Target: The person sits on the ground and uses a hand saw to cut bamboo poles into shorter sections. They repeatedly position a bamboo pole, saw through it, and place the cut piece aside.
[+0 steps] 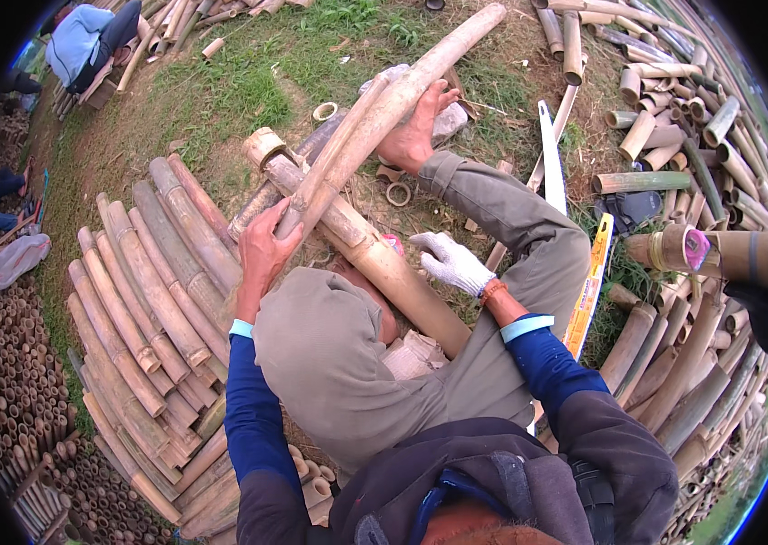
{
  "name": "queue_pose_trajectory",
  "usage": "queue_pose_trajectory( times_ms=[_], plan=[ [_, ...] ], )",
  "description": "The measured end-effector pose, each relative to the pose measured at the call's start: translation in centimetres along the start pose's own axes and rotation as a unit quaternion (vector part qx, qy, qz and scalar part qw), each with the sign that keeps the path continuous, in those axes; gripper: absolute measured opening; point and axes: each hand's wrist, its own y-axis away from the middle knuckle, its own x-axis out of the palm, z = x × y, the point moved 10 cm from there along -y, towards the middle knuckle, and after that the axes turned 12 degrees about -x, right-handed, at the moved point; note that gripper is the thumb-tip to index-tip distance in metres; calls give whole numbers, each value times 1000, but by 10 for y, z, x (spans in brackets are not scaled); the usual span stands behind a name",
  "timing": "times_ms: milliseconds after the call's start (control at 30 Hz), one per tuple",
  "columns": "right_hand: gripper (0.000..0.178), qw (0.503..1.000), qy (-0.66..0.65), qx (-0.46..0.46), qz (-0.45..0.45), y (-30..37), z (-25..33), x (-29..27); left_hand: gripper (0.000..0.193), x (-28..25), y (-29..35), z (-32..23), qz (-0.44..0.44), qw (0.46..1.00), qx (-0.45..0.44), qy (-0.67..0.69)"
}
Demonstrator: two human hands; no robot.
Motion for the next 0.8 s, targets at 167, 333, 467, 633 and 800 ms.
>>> queue_pose_trajectory(
  times_ms=[167,333,467,633,800],
  plan=[
    [48,996,33,43,64,9,-14,16,50,3,0,-10,43,998,-3,-46],
    [49,995,17,58,81,5,-13,20,51,8,3,-2,46,996,33,-71],
    [50,993,11,71,93,8,-18,22,57,16,5,-7,69,994,38,-78],
    [50,993,19,69,91,11,-18,25,61,28,12,-3,108,991,-26,-81],
    [51,993,30,72,87,11,-19,26,60,24,0,0,139,988,-59,-26]
  ],
)
